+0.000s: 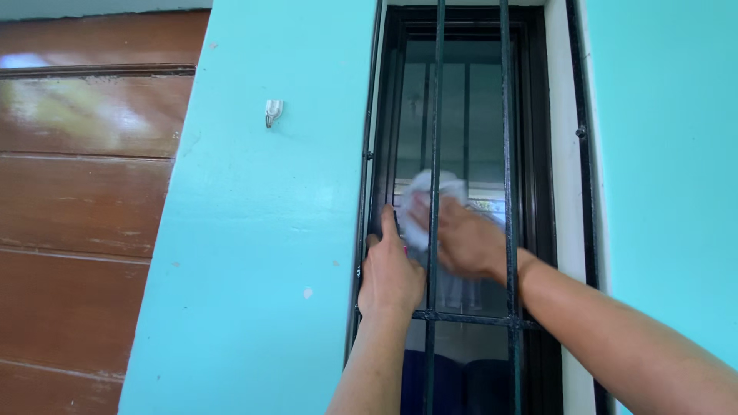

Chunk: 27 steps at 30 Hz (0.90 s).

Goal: The person sprays a cleaning solution onto a window with metal bars and wipes the glass with a white cloth. The person repeatedly sprays and wipes different sections of the window throughout the clip.

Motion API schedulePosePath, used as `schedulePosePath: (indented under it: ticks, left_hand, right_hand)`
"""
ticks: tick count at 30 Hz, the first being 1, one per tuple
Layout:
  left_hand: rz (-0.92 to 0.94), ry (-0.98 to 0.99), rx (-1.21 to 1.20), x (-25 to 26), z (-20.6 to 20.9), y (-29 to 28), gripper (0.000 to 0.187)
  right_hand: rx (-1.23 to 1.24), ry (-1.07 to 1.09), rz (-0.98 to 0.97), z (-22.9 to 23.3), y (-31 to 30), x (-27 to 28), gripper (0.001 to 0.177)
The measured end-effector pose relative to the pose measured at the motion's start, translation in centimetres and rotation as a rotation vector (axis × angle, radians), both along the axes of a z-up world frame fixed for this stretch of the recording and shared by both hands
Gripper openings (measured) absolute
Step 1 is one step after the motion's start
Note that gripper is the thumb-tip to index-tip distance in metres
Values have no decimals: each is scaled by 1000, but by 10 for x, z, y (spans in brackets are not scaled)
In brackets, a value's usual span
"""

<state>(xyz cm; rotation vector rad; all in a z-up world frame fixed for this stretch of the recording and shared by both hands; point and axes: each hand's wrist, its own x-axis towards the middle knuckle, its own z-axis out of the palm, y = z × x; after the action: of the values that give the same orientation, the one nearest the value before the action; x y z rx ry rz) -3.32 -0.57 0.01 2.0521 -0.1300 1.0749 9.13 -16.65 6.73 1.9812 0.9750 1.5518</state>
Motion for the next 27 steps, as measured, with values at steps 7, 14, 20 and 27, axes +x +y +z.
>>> schedulePosePath:
  ticks: [7,14,20,27]
  left_hand:
    - [15,13,35,-2,-1,-1,92]
    - [25,-72,16,8,-3,-1,93]
    - [-15,-134,33,11,-4,1,92]
    - [-37,-78,64,6,-2,2,92]
  right_hand:
    - [256,-68,-7,22,-5,4,76]
    - [376,-176,69,23,-22,1,71]
    - [342,120,-85,0,-19,-17,74]
    - [492,-9,-168,-7,-32,-34,80]
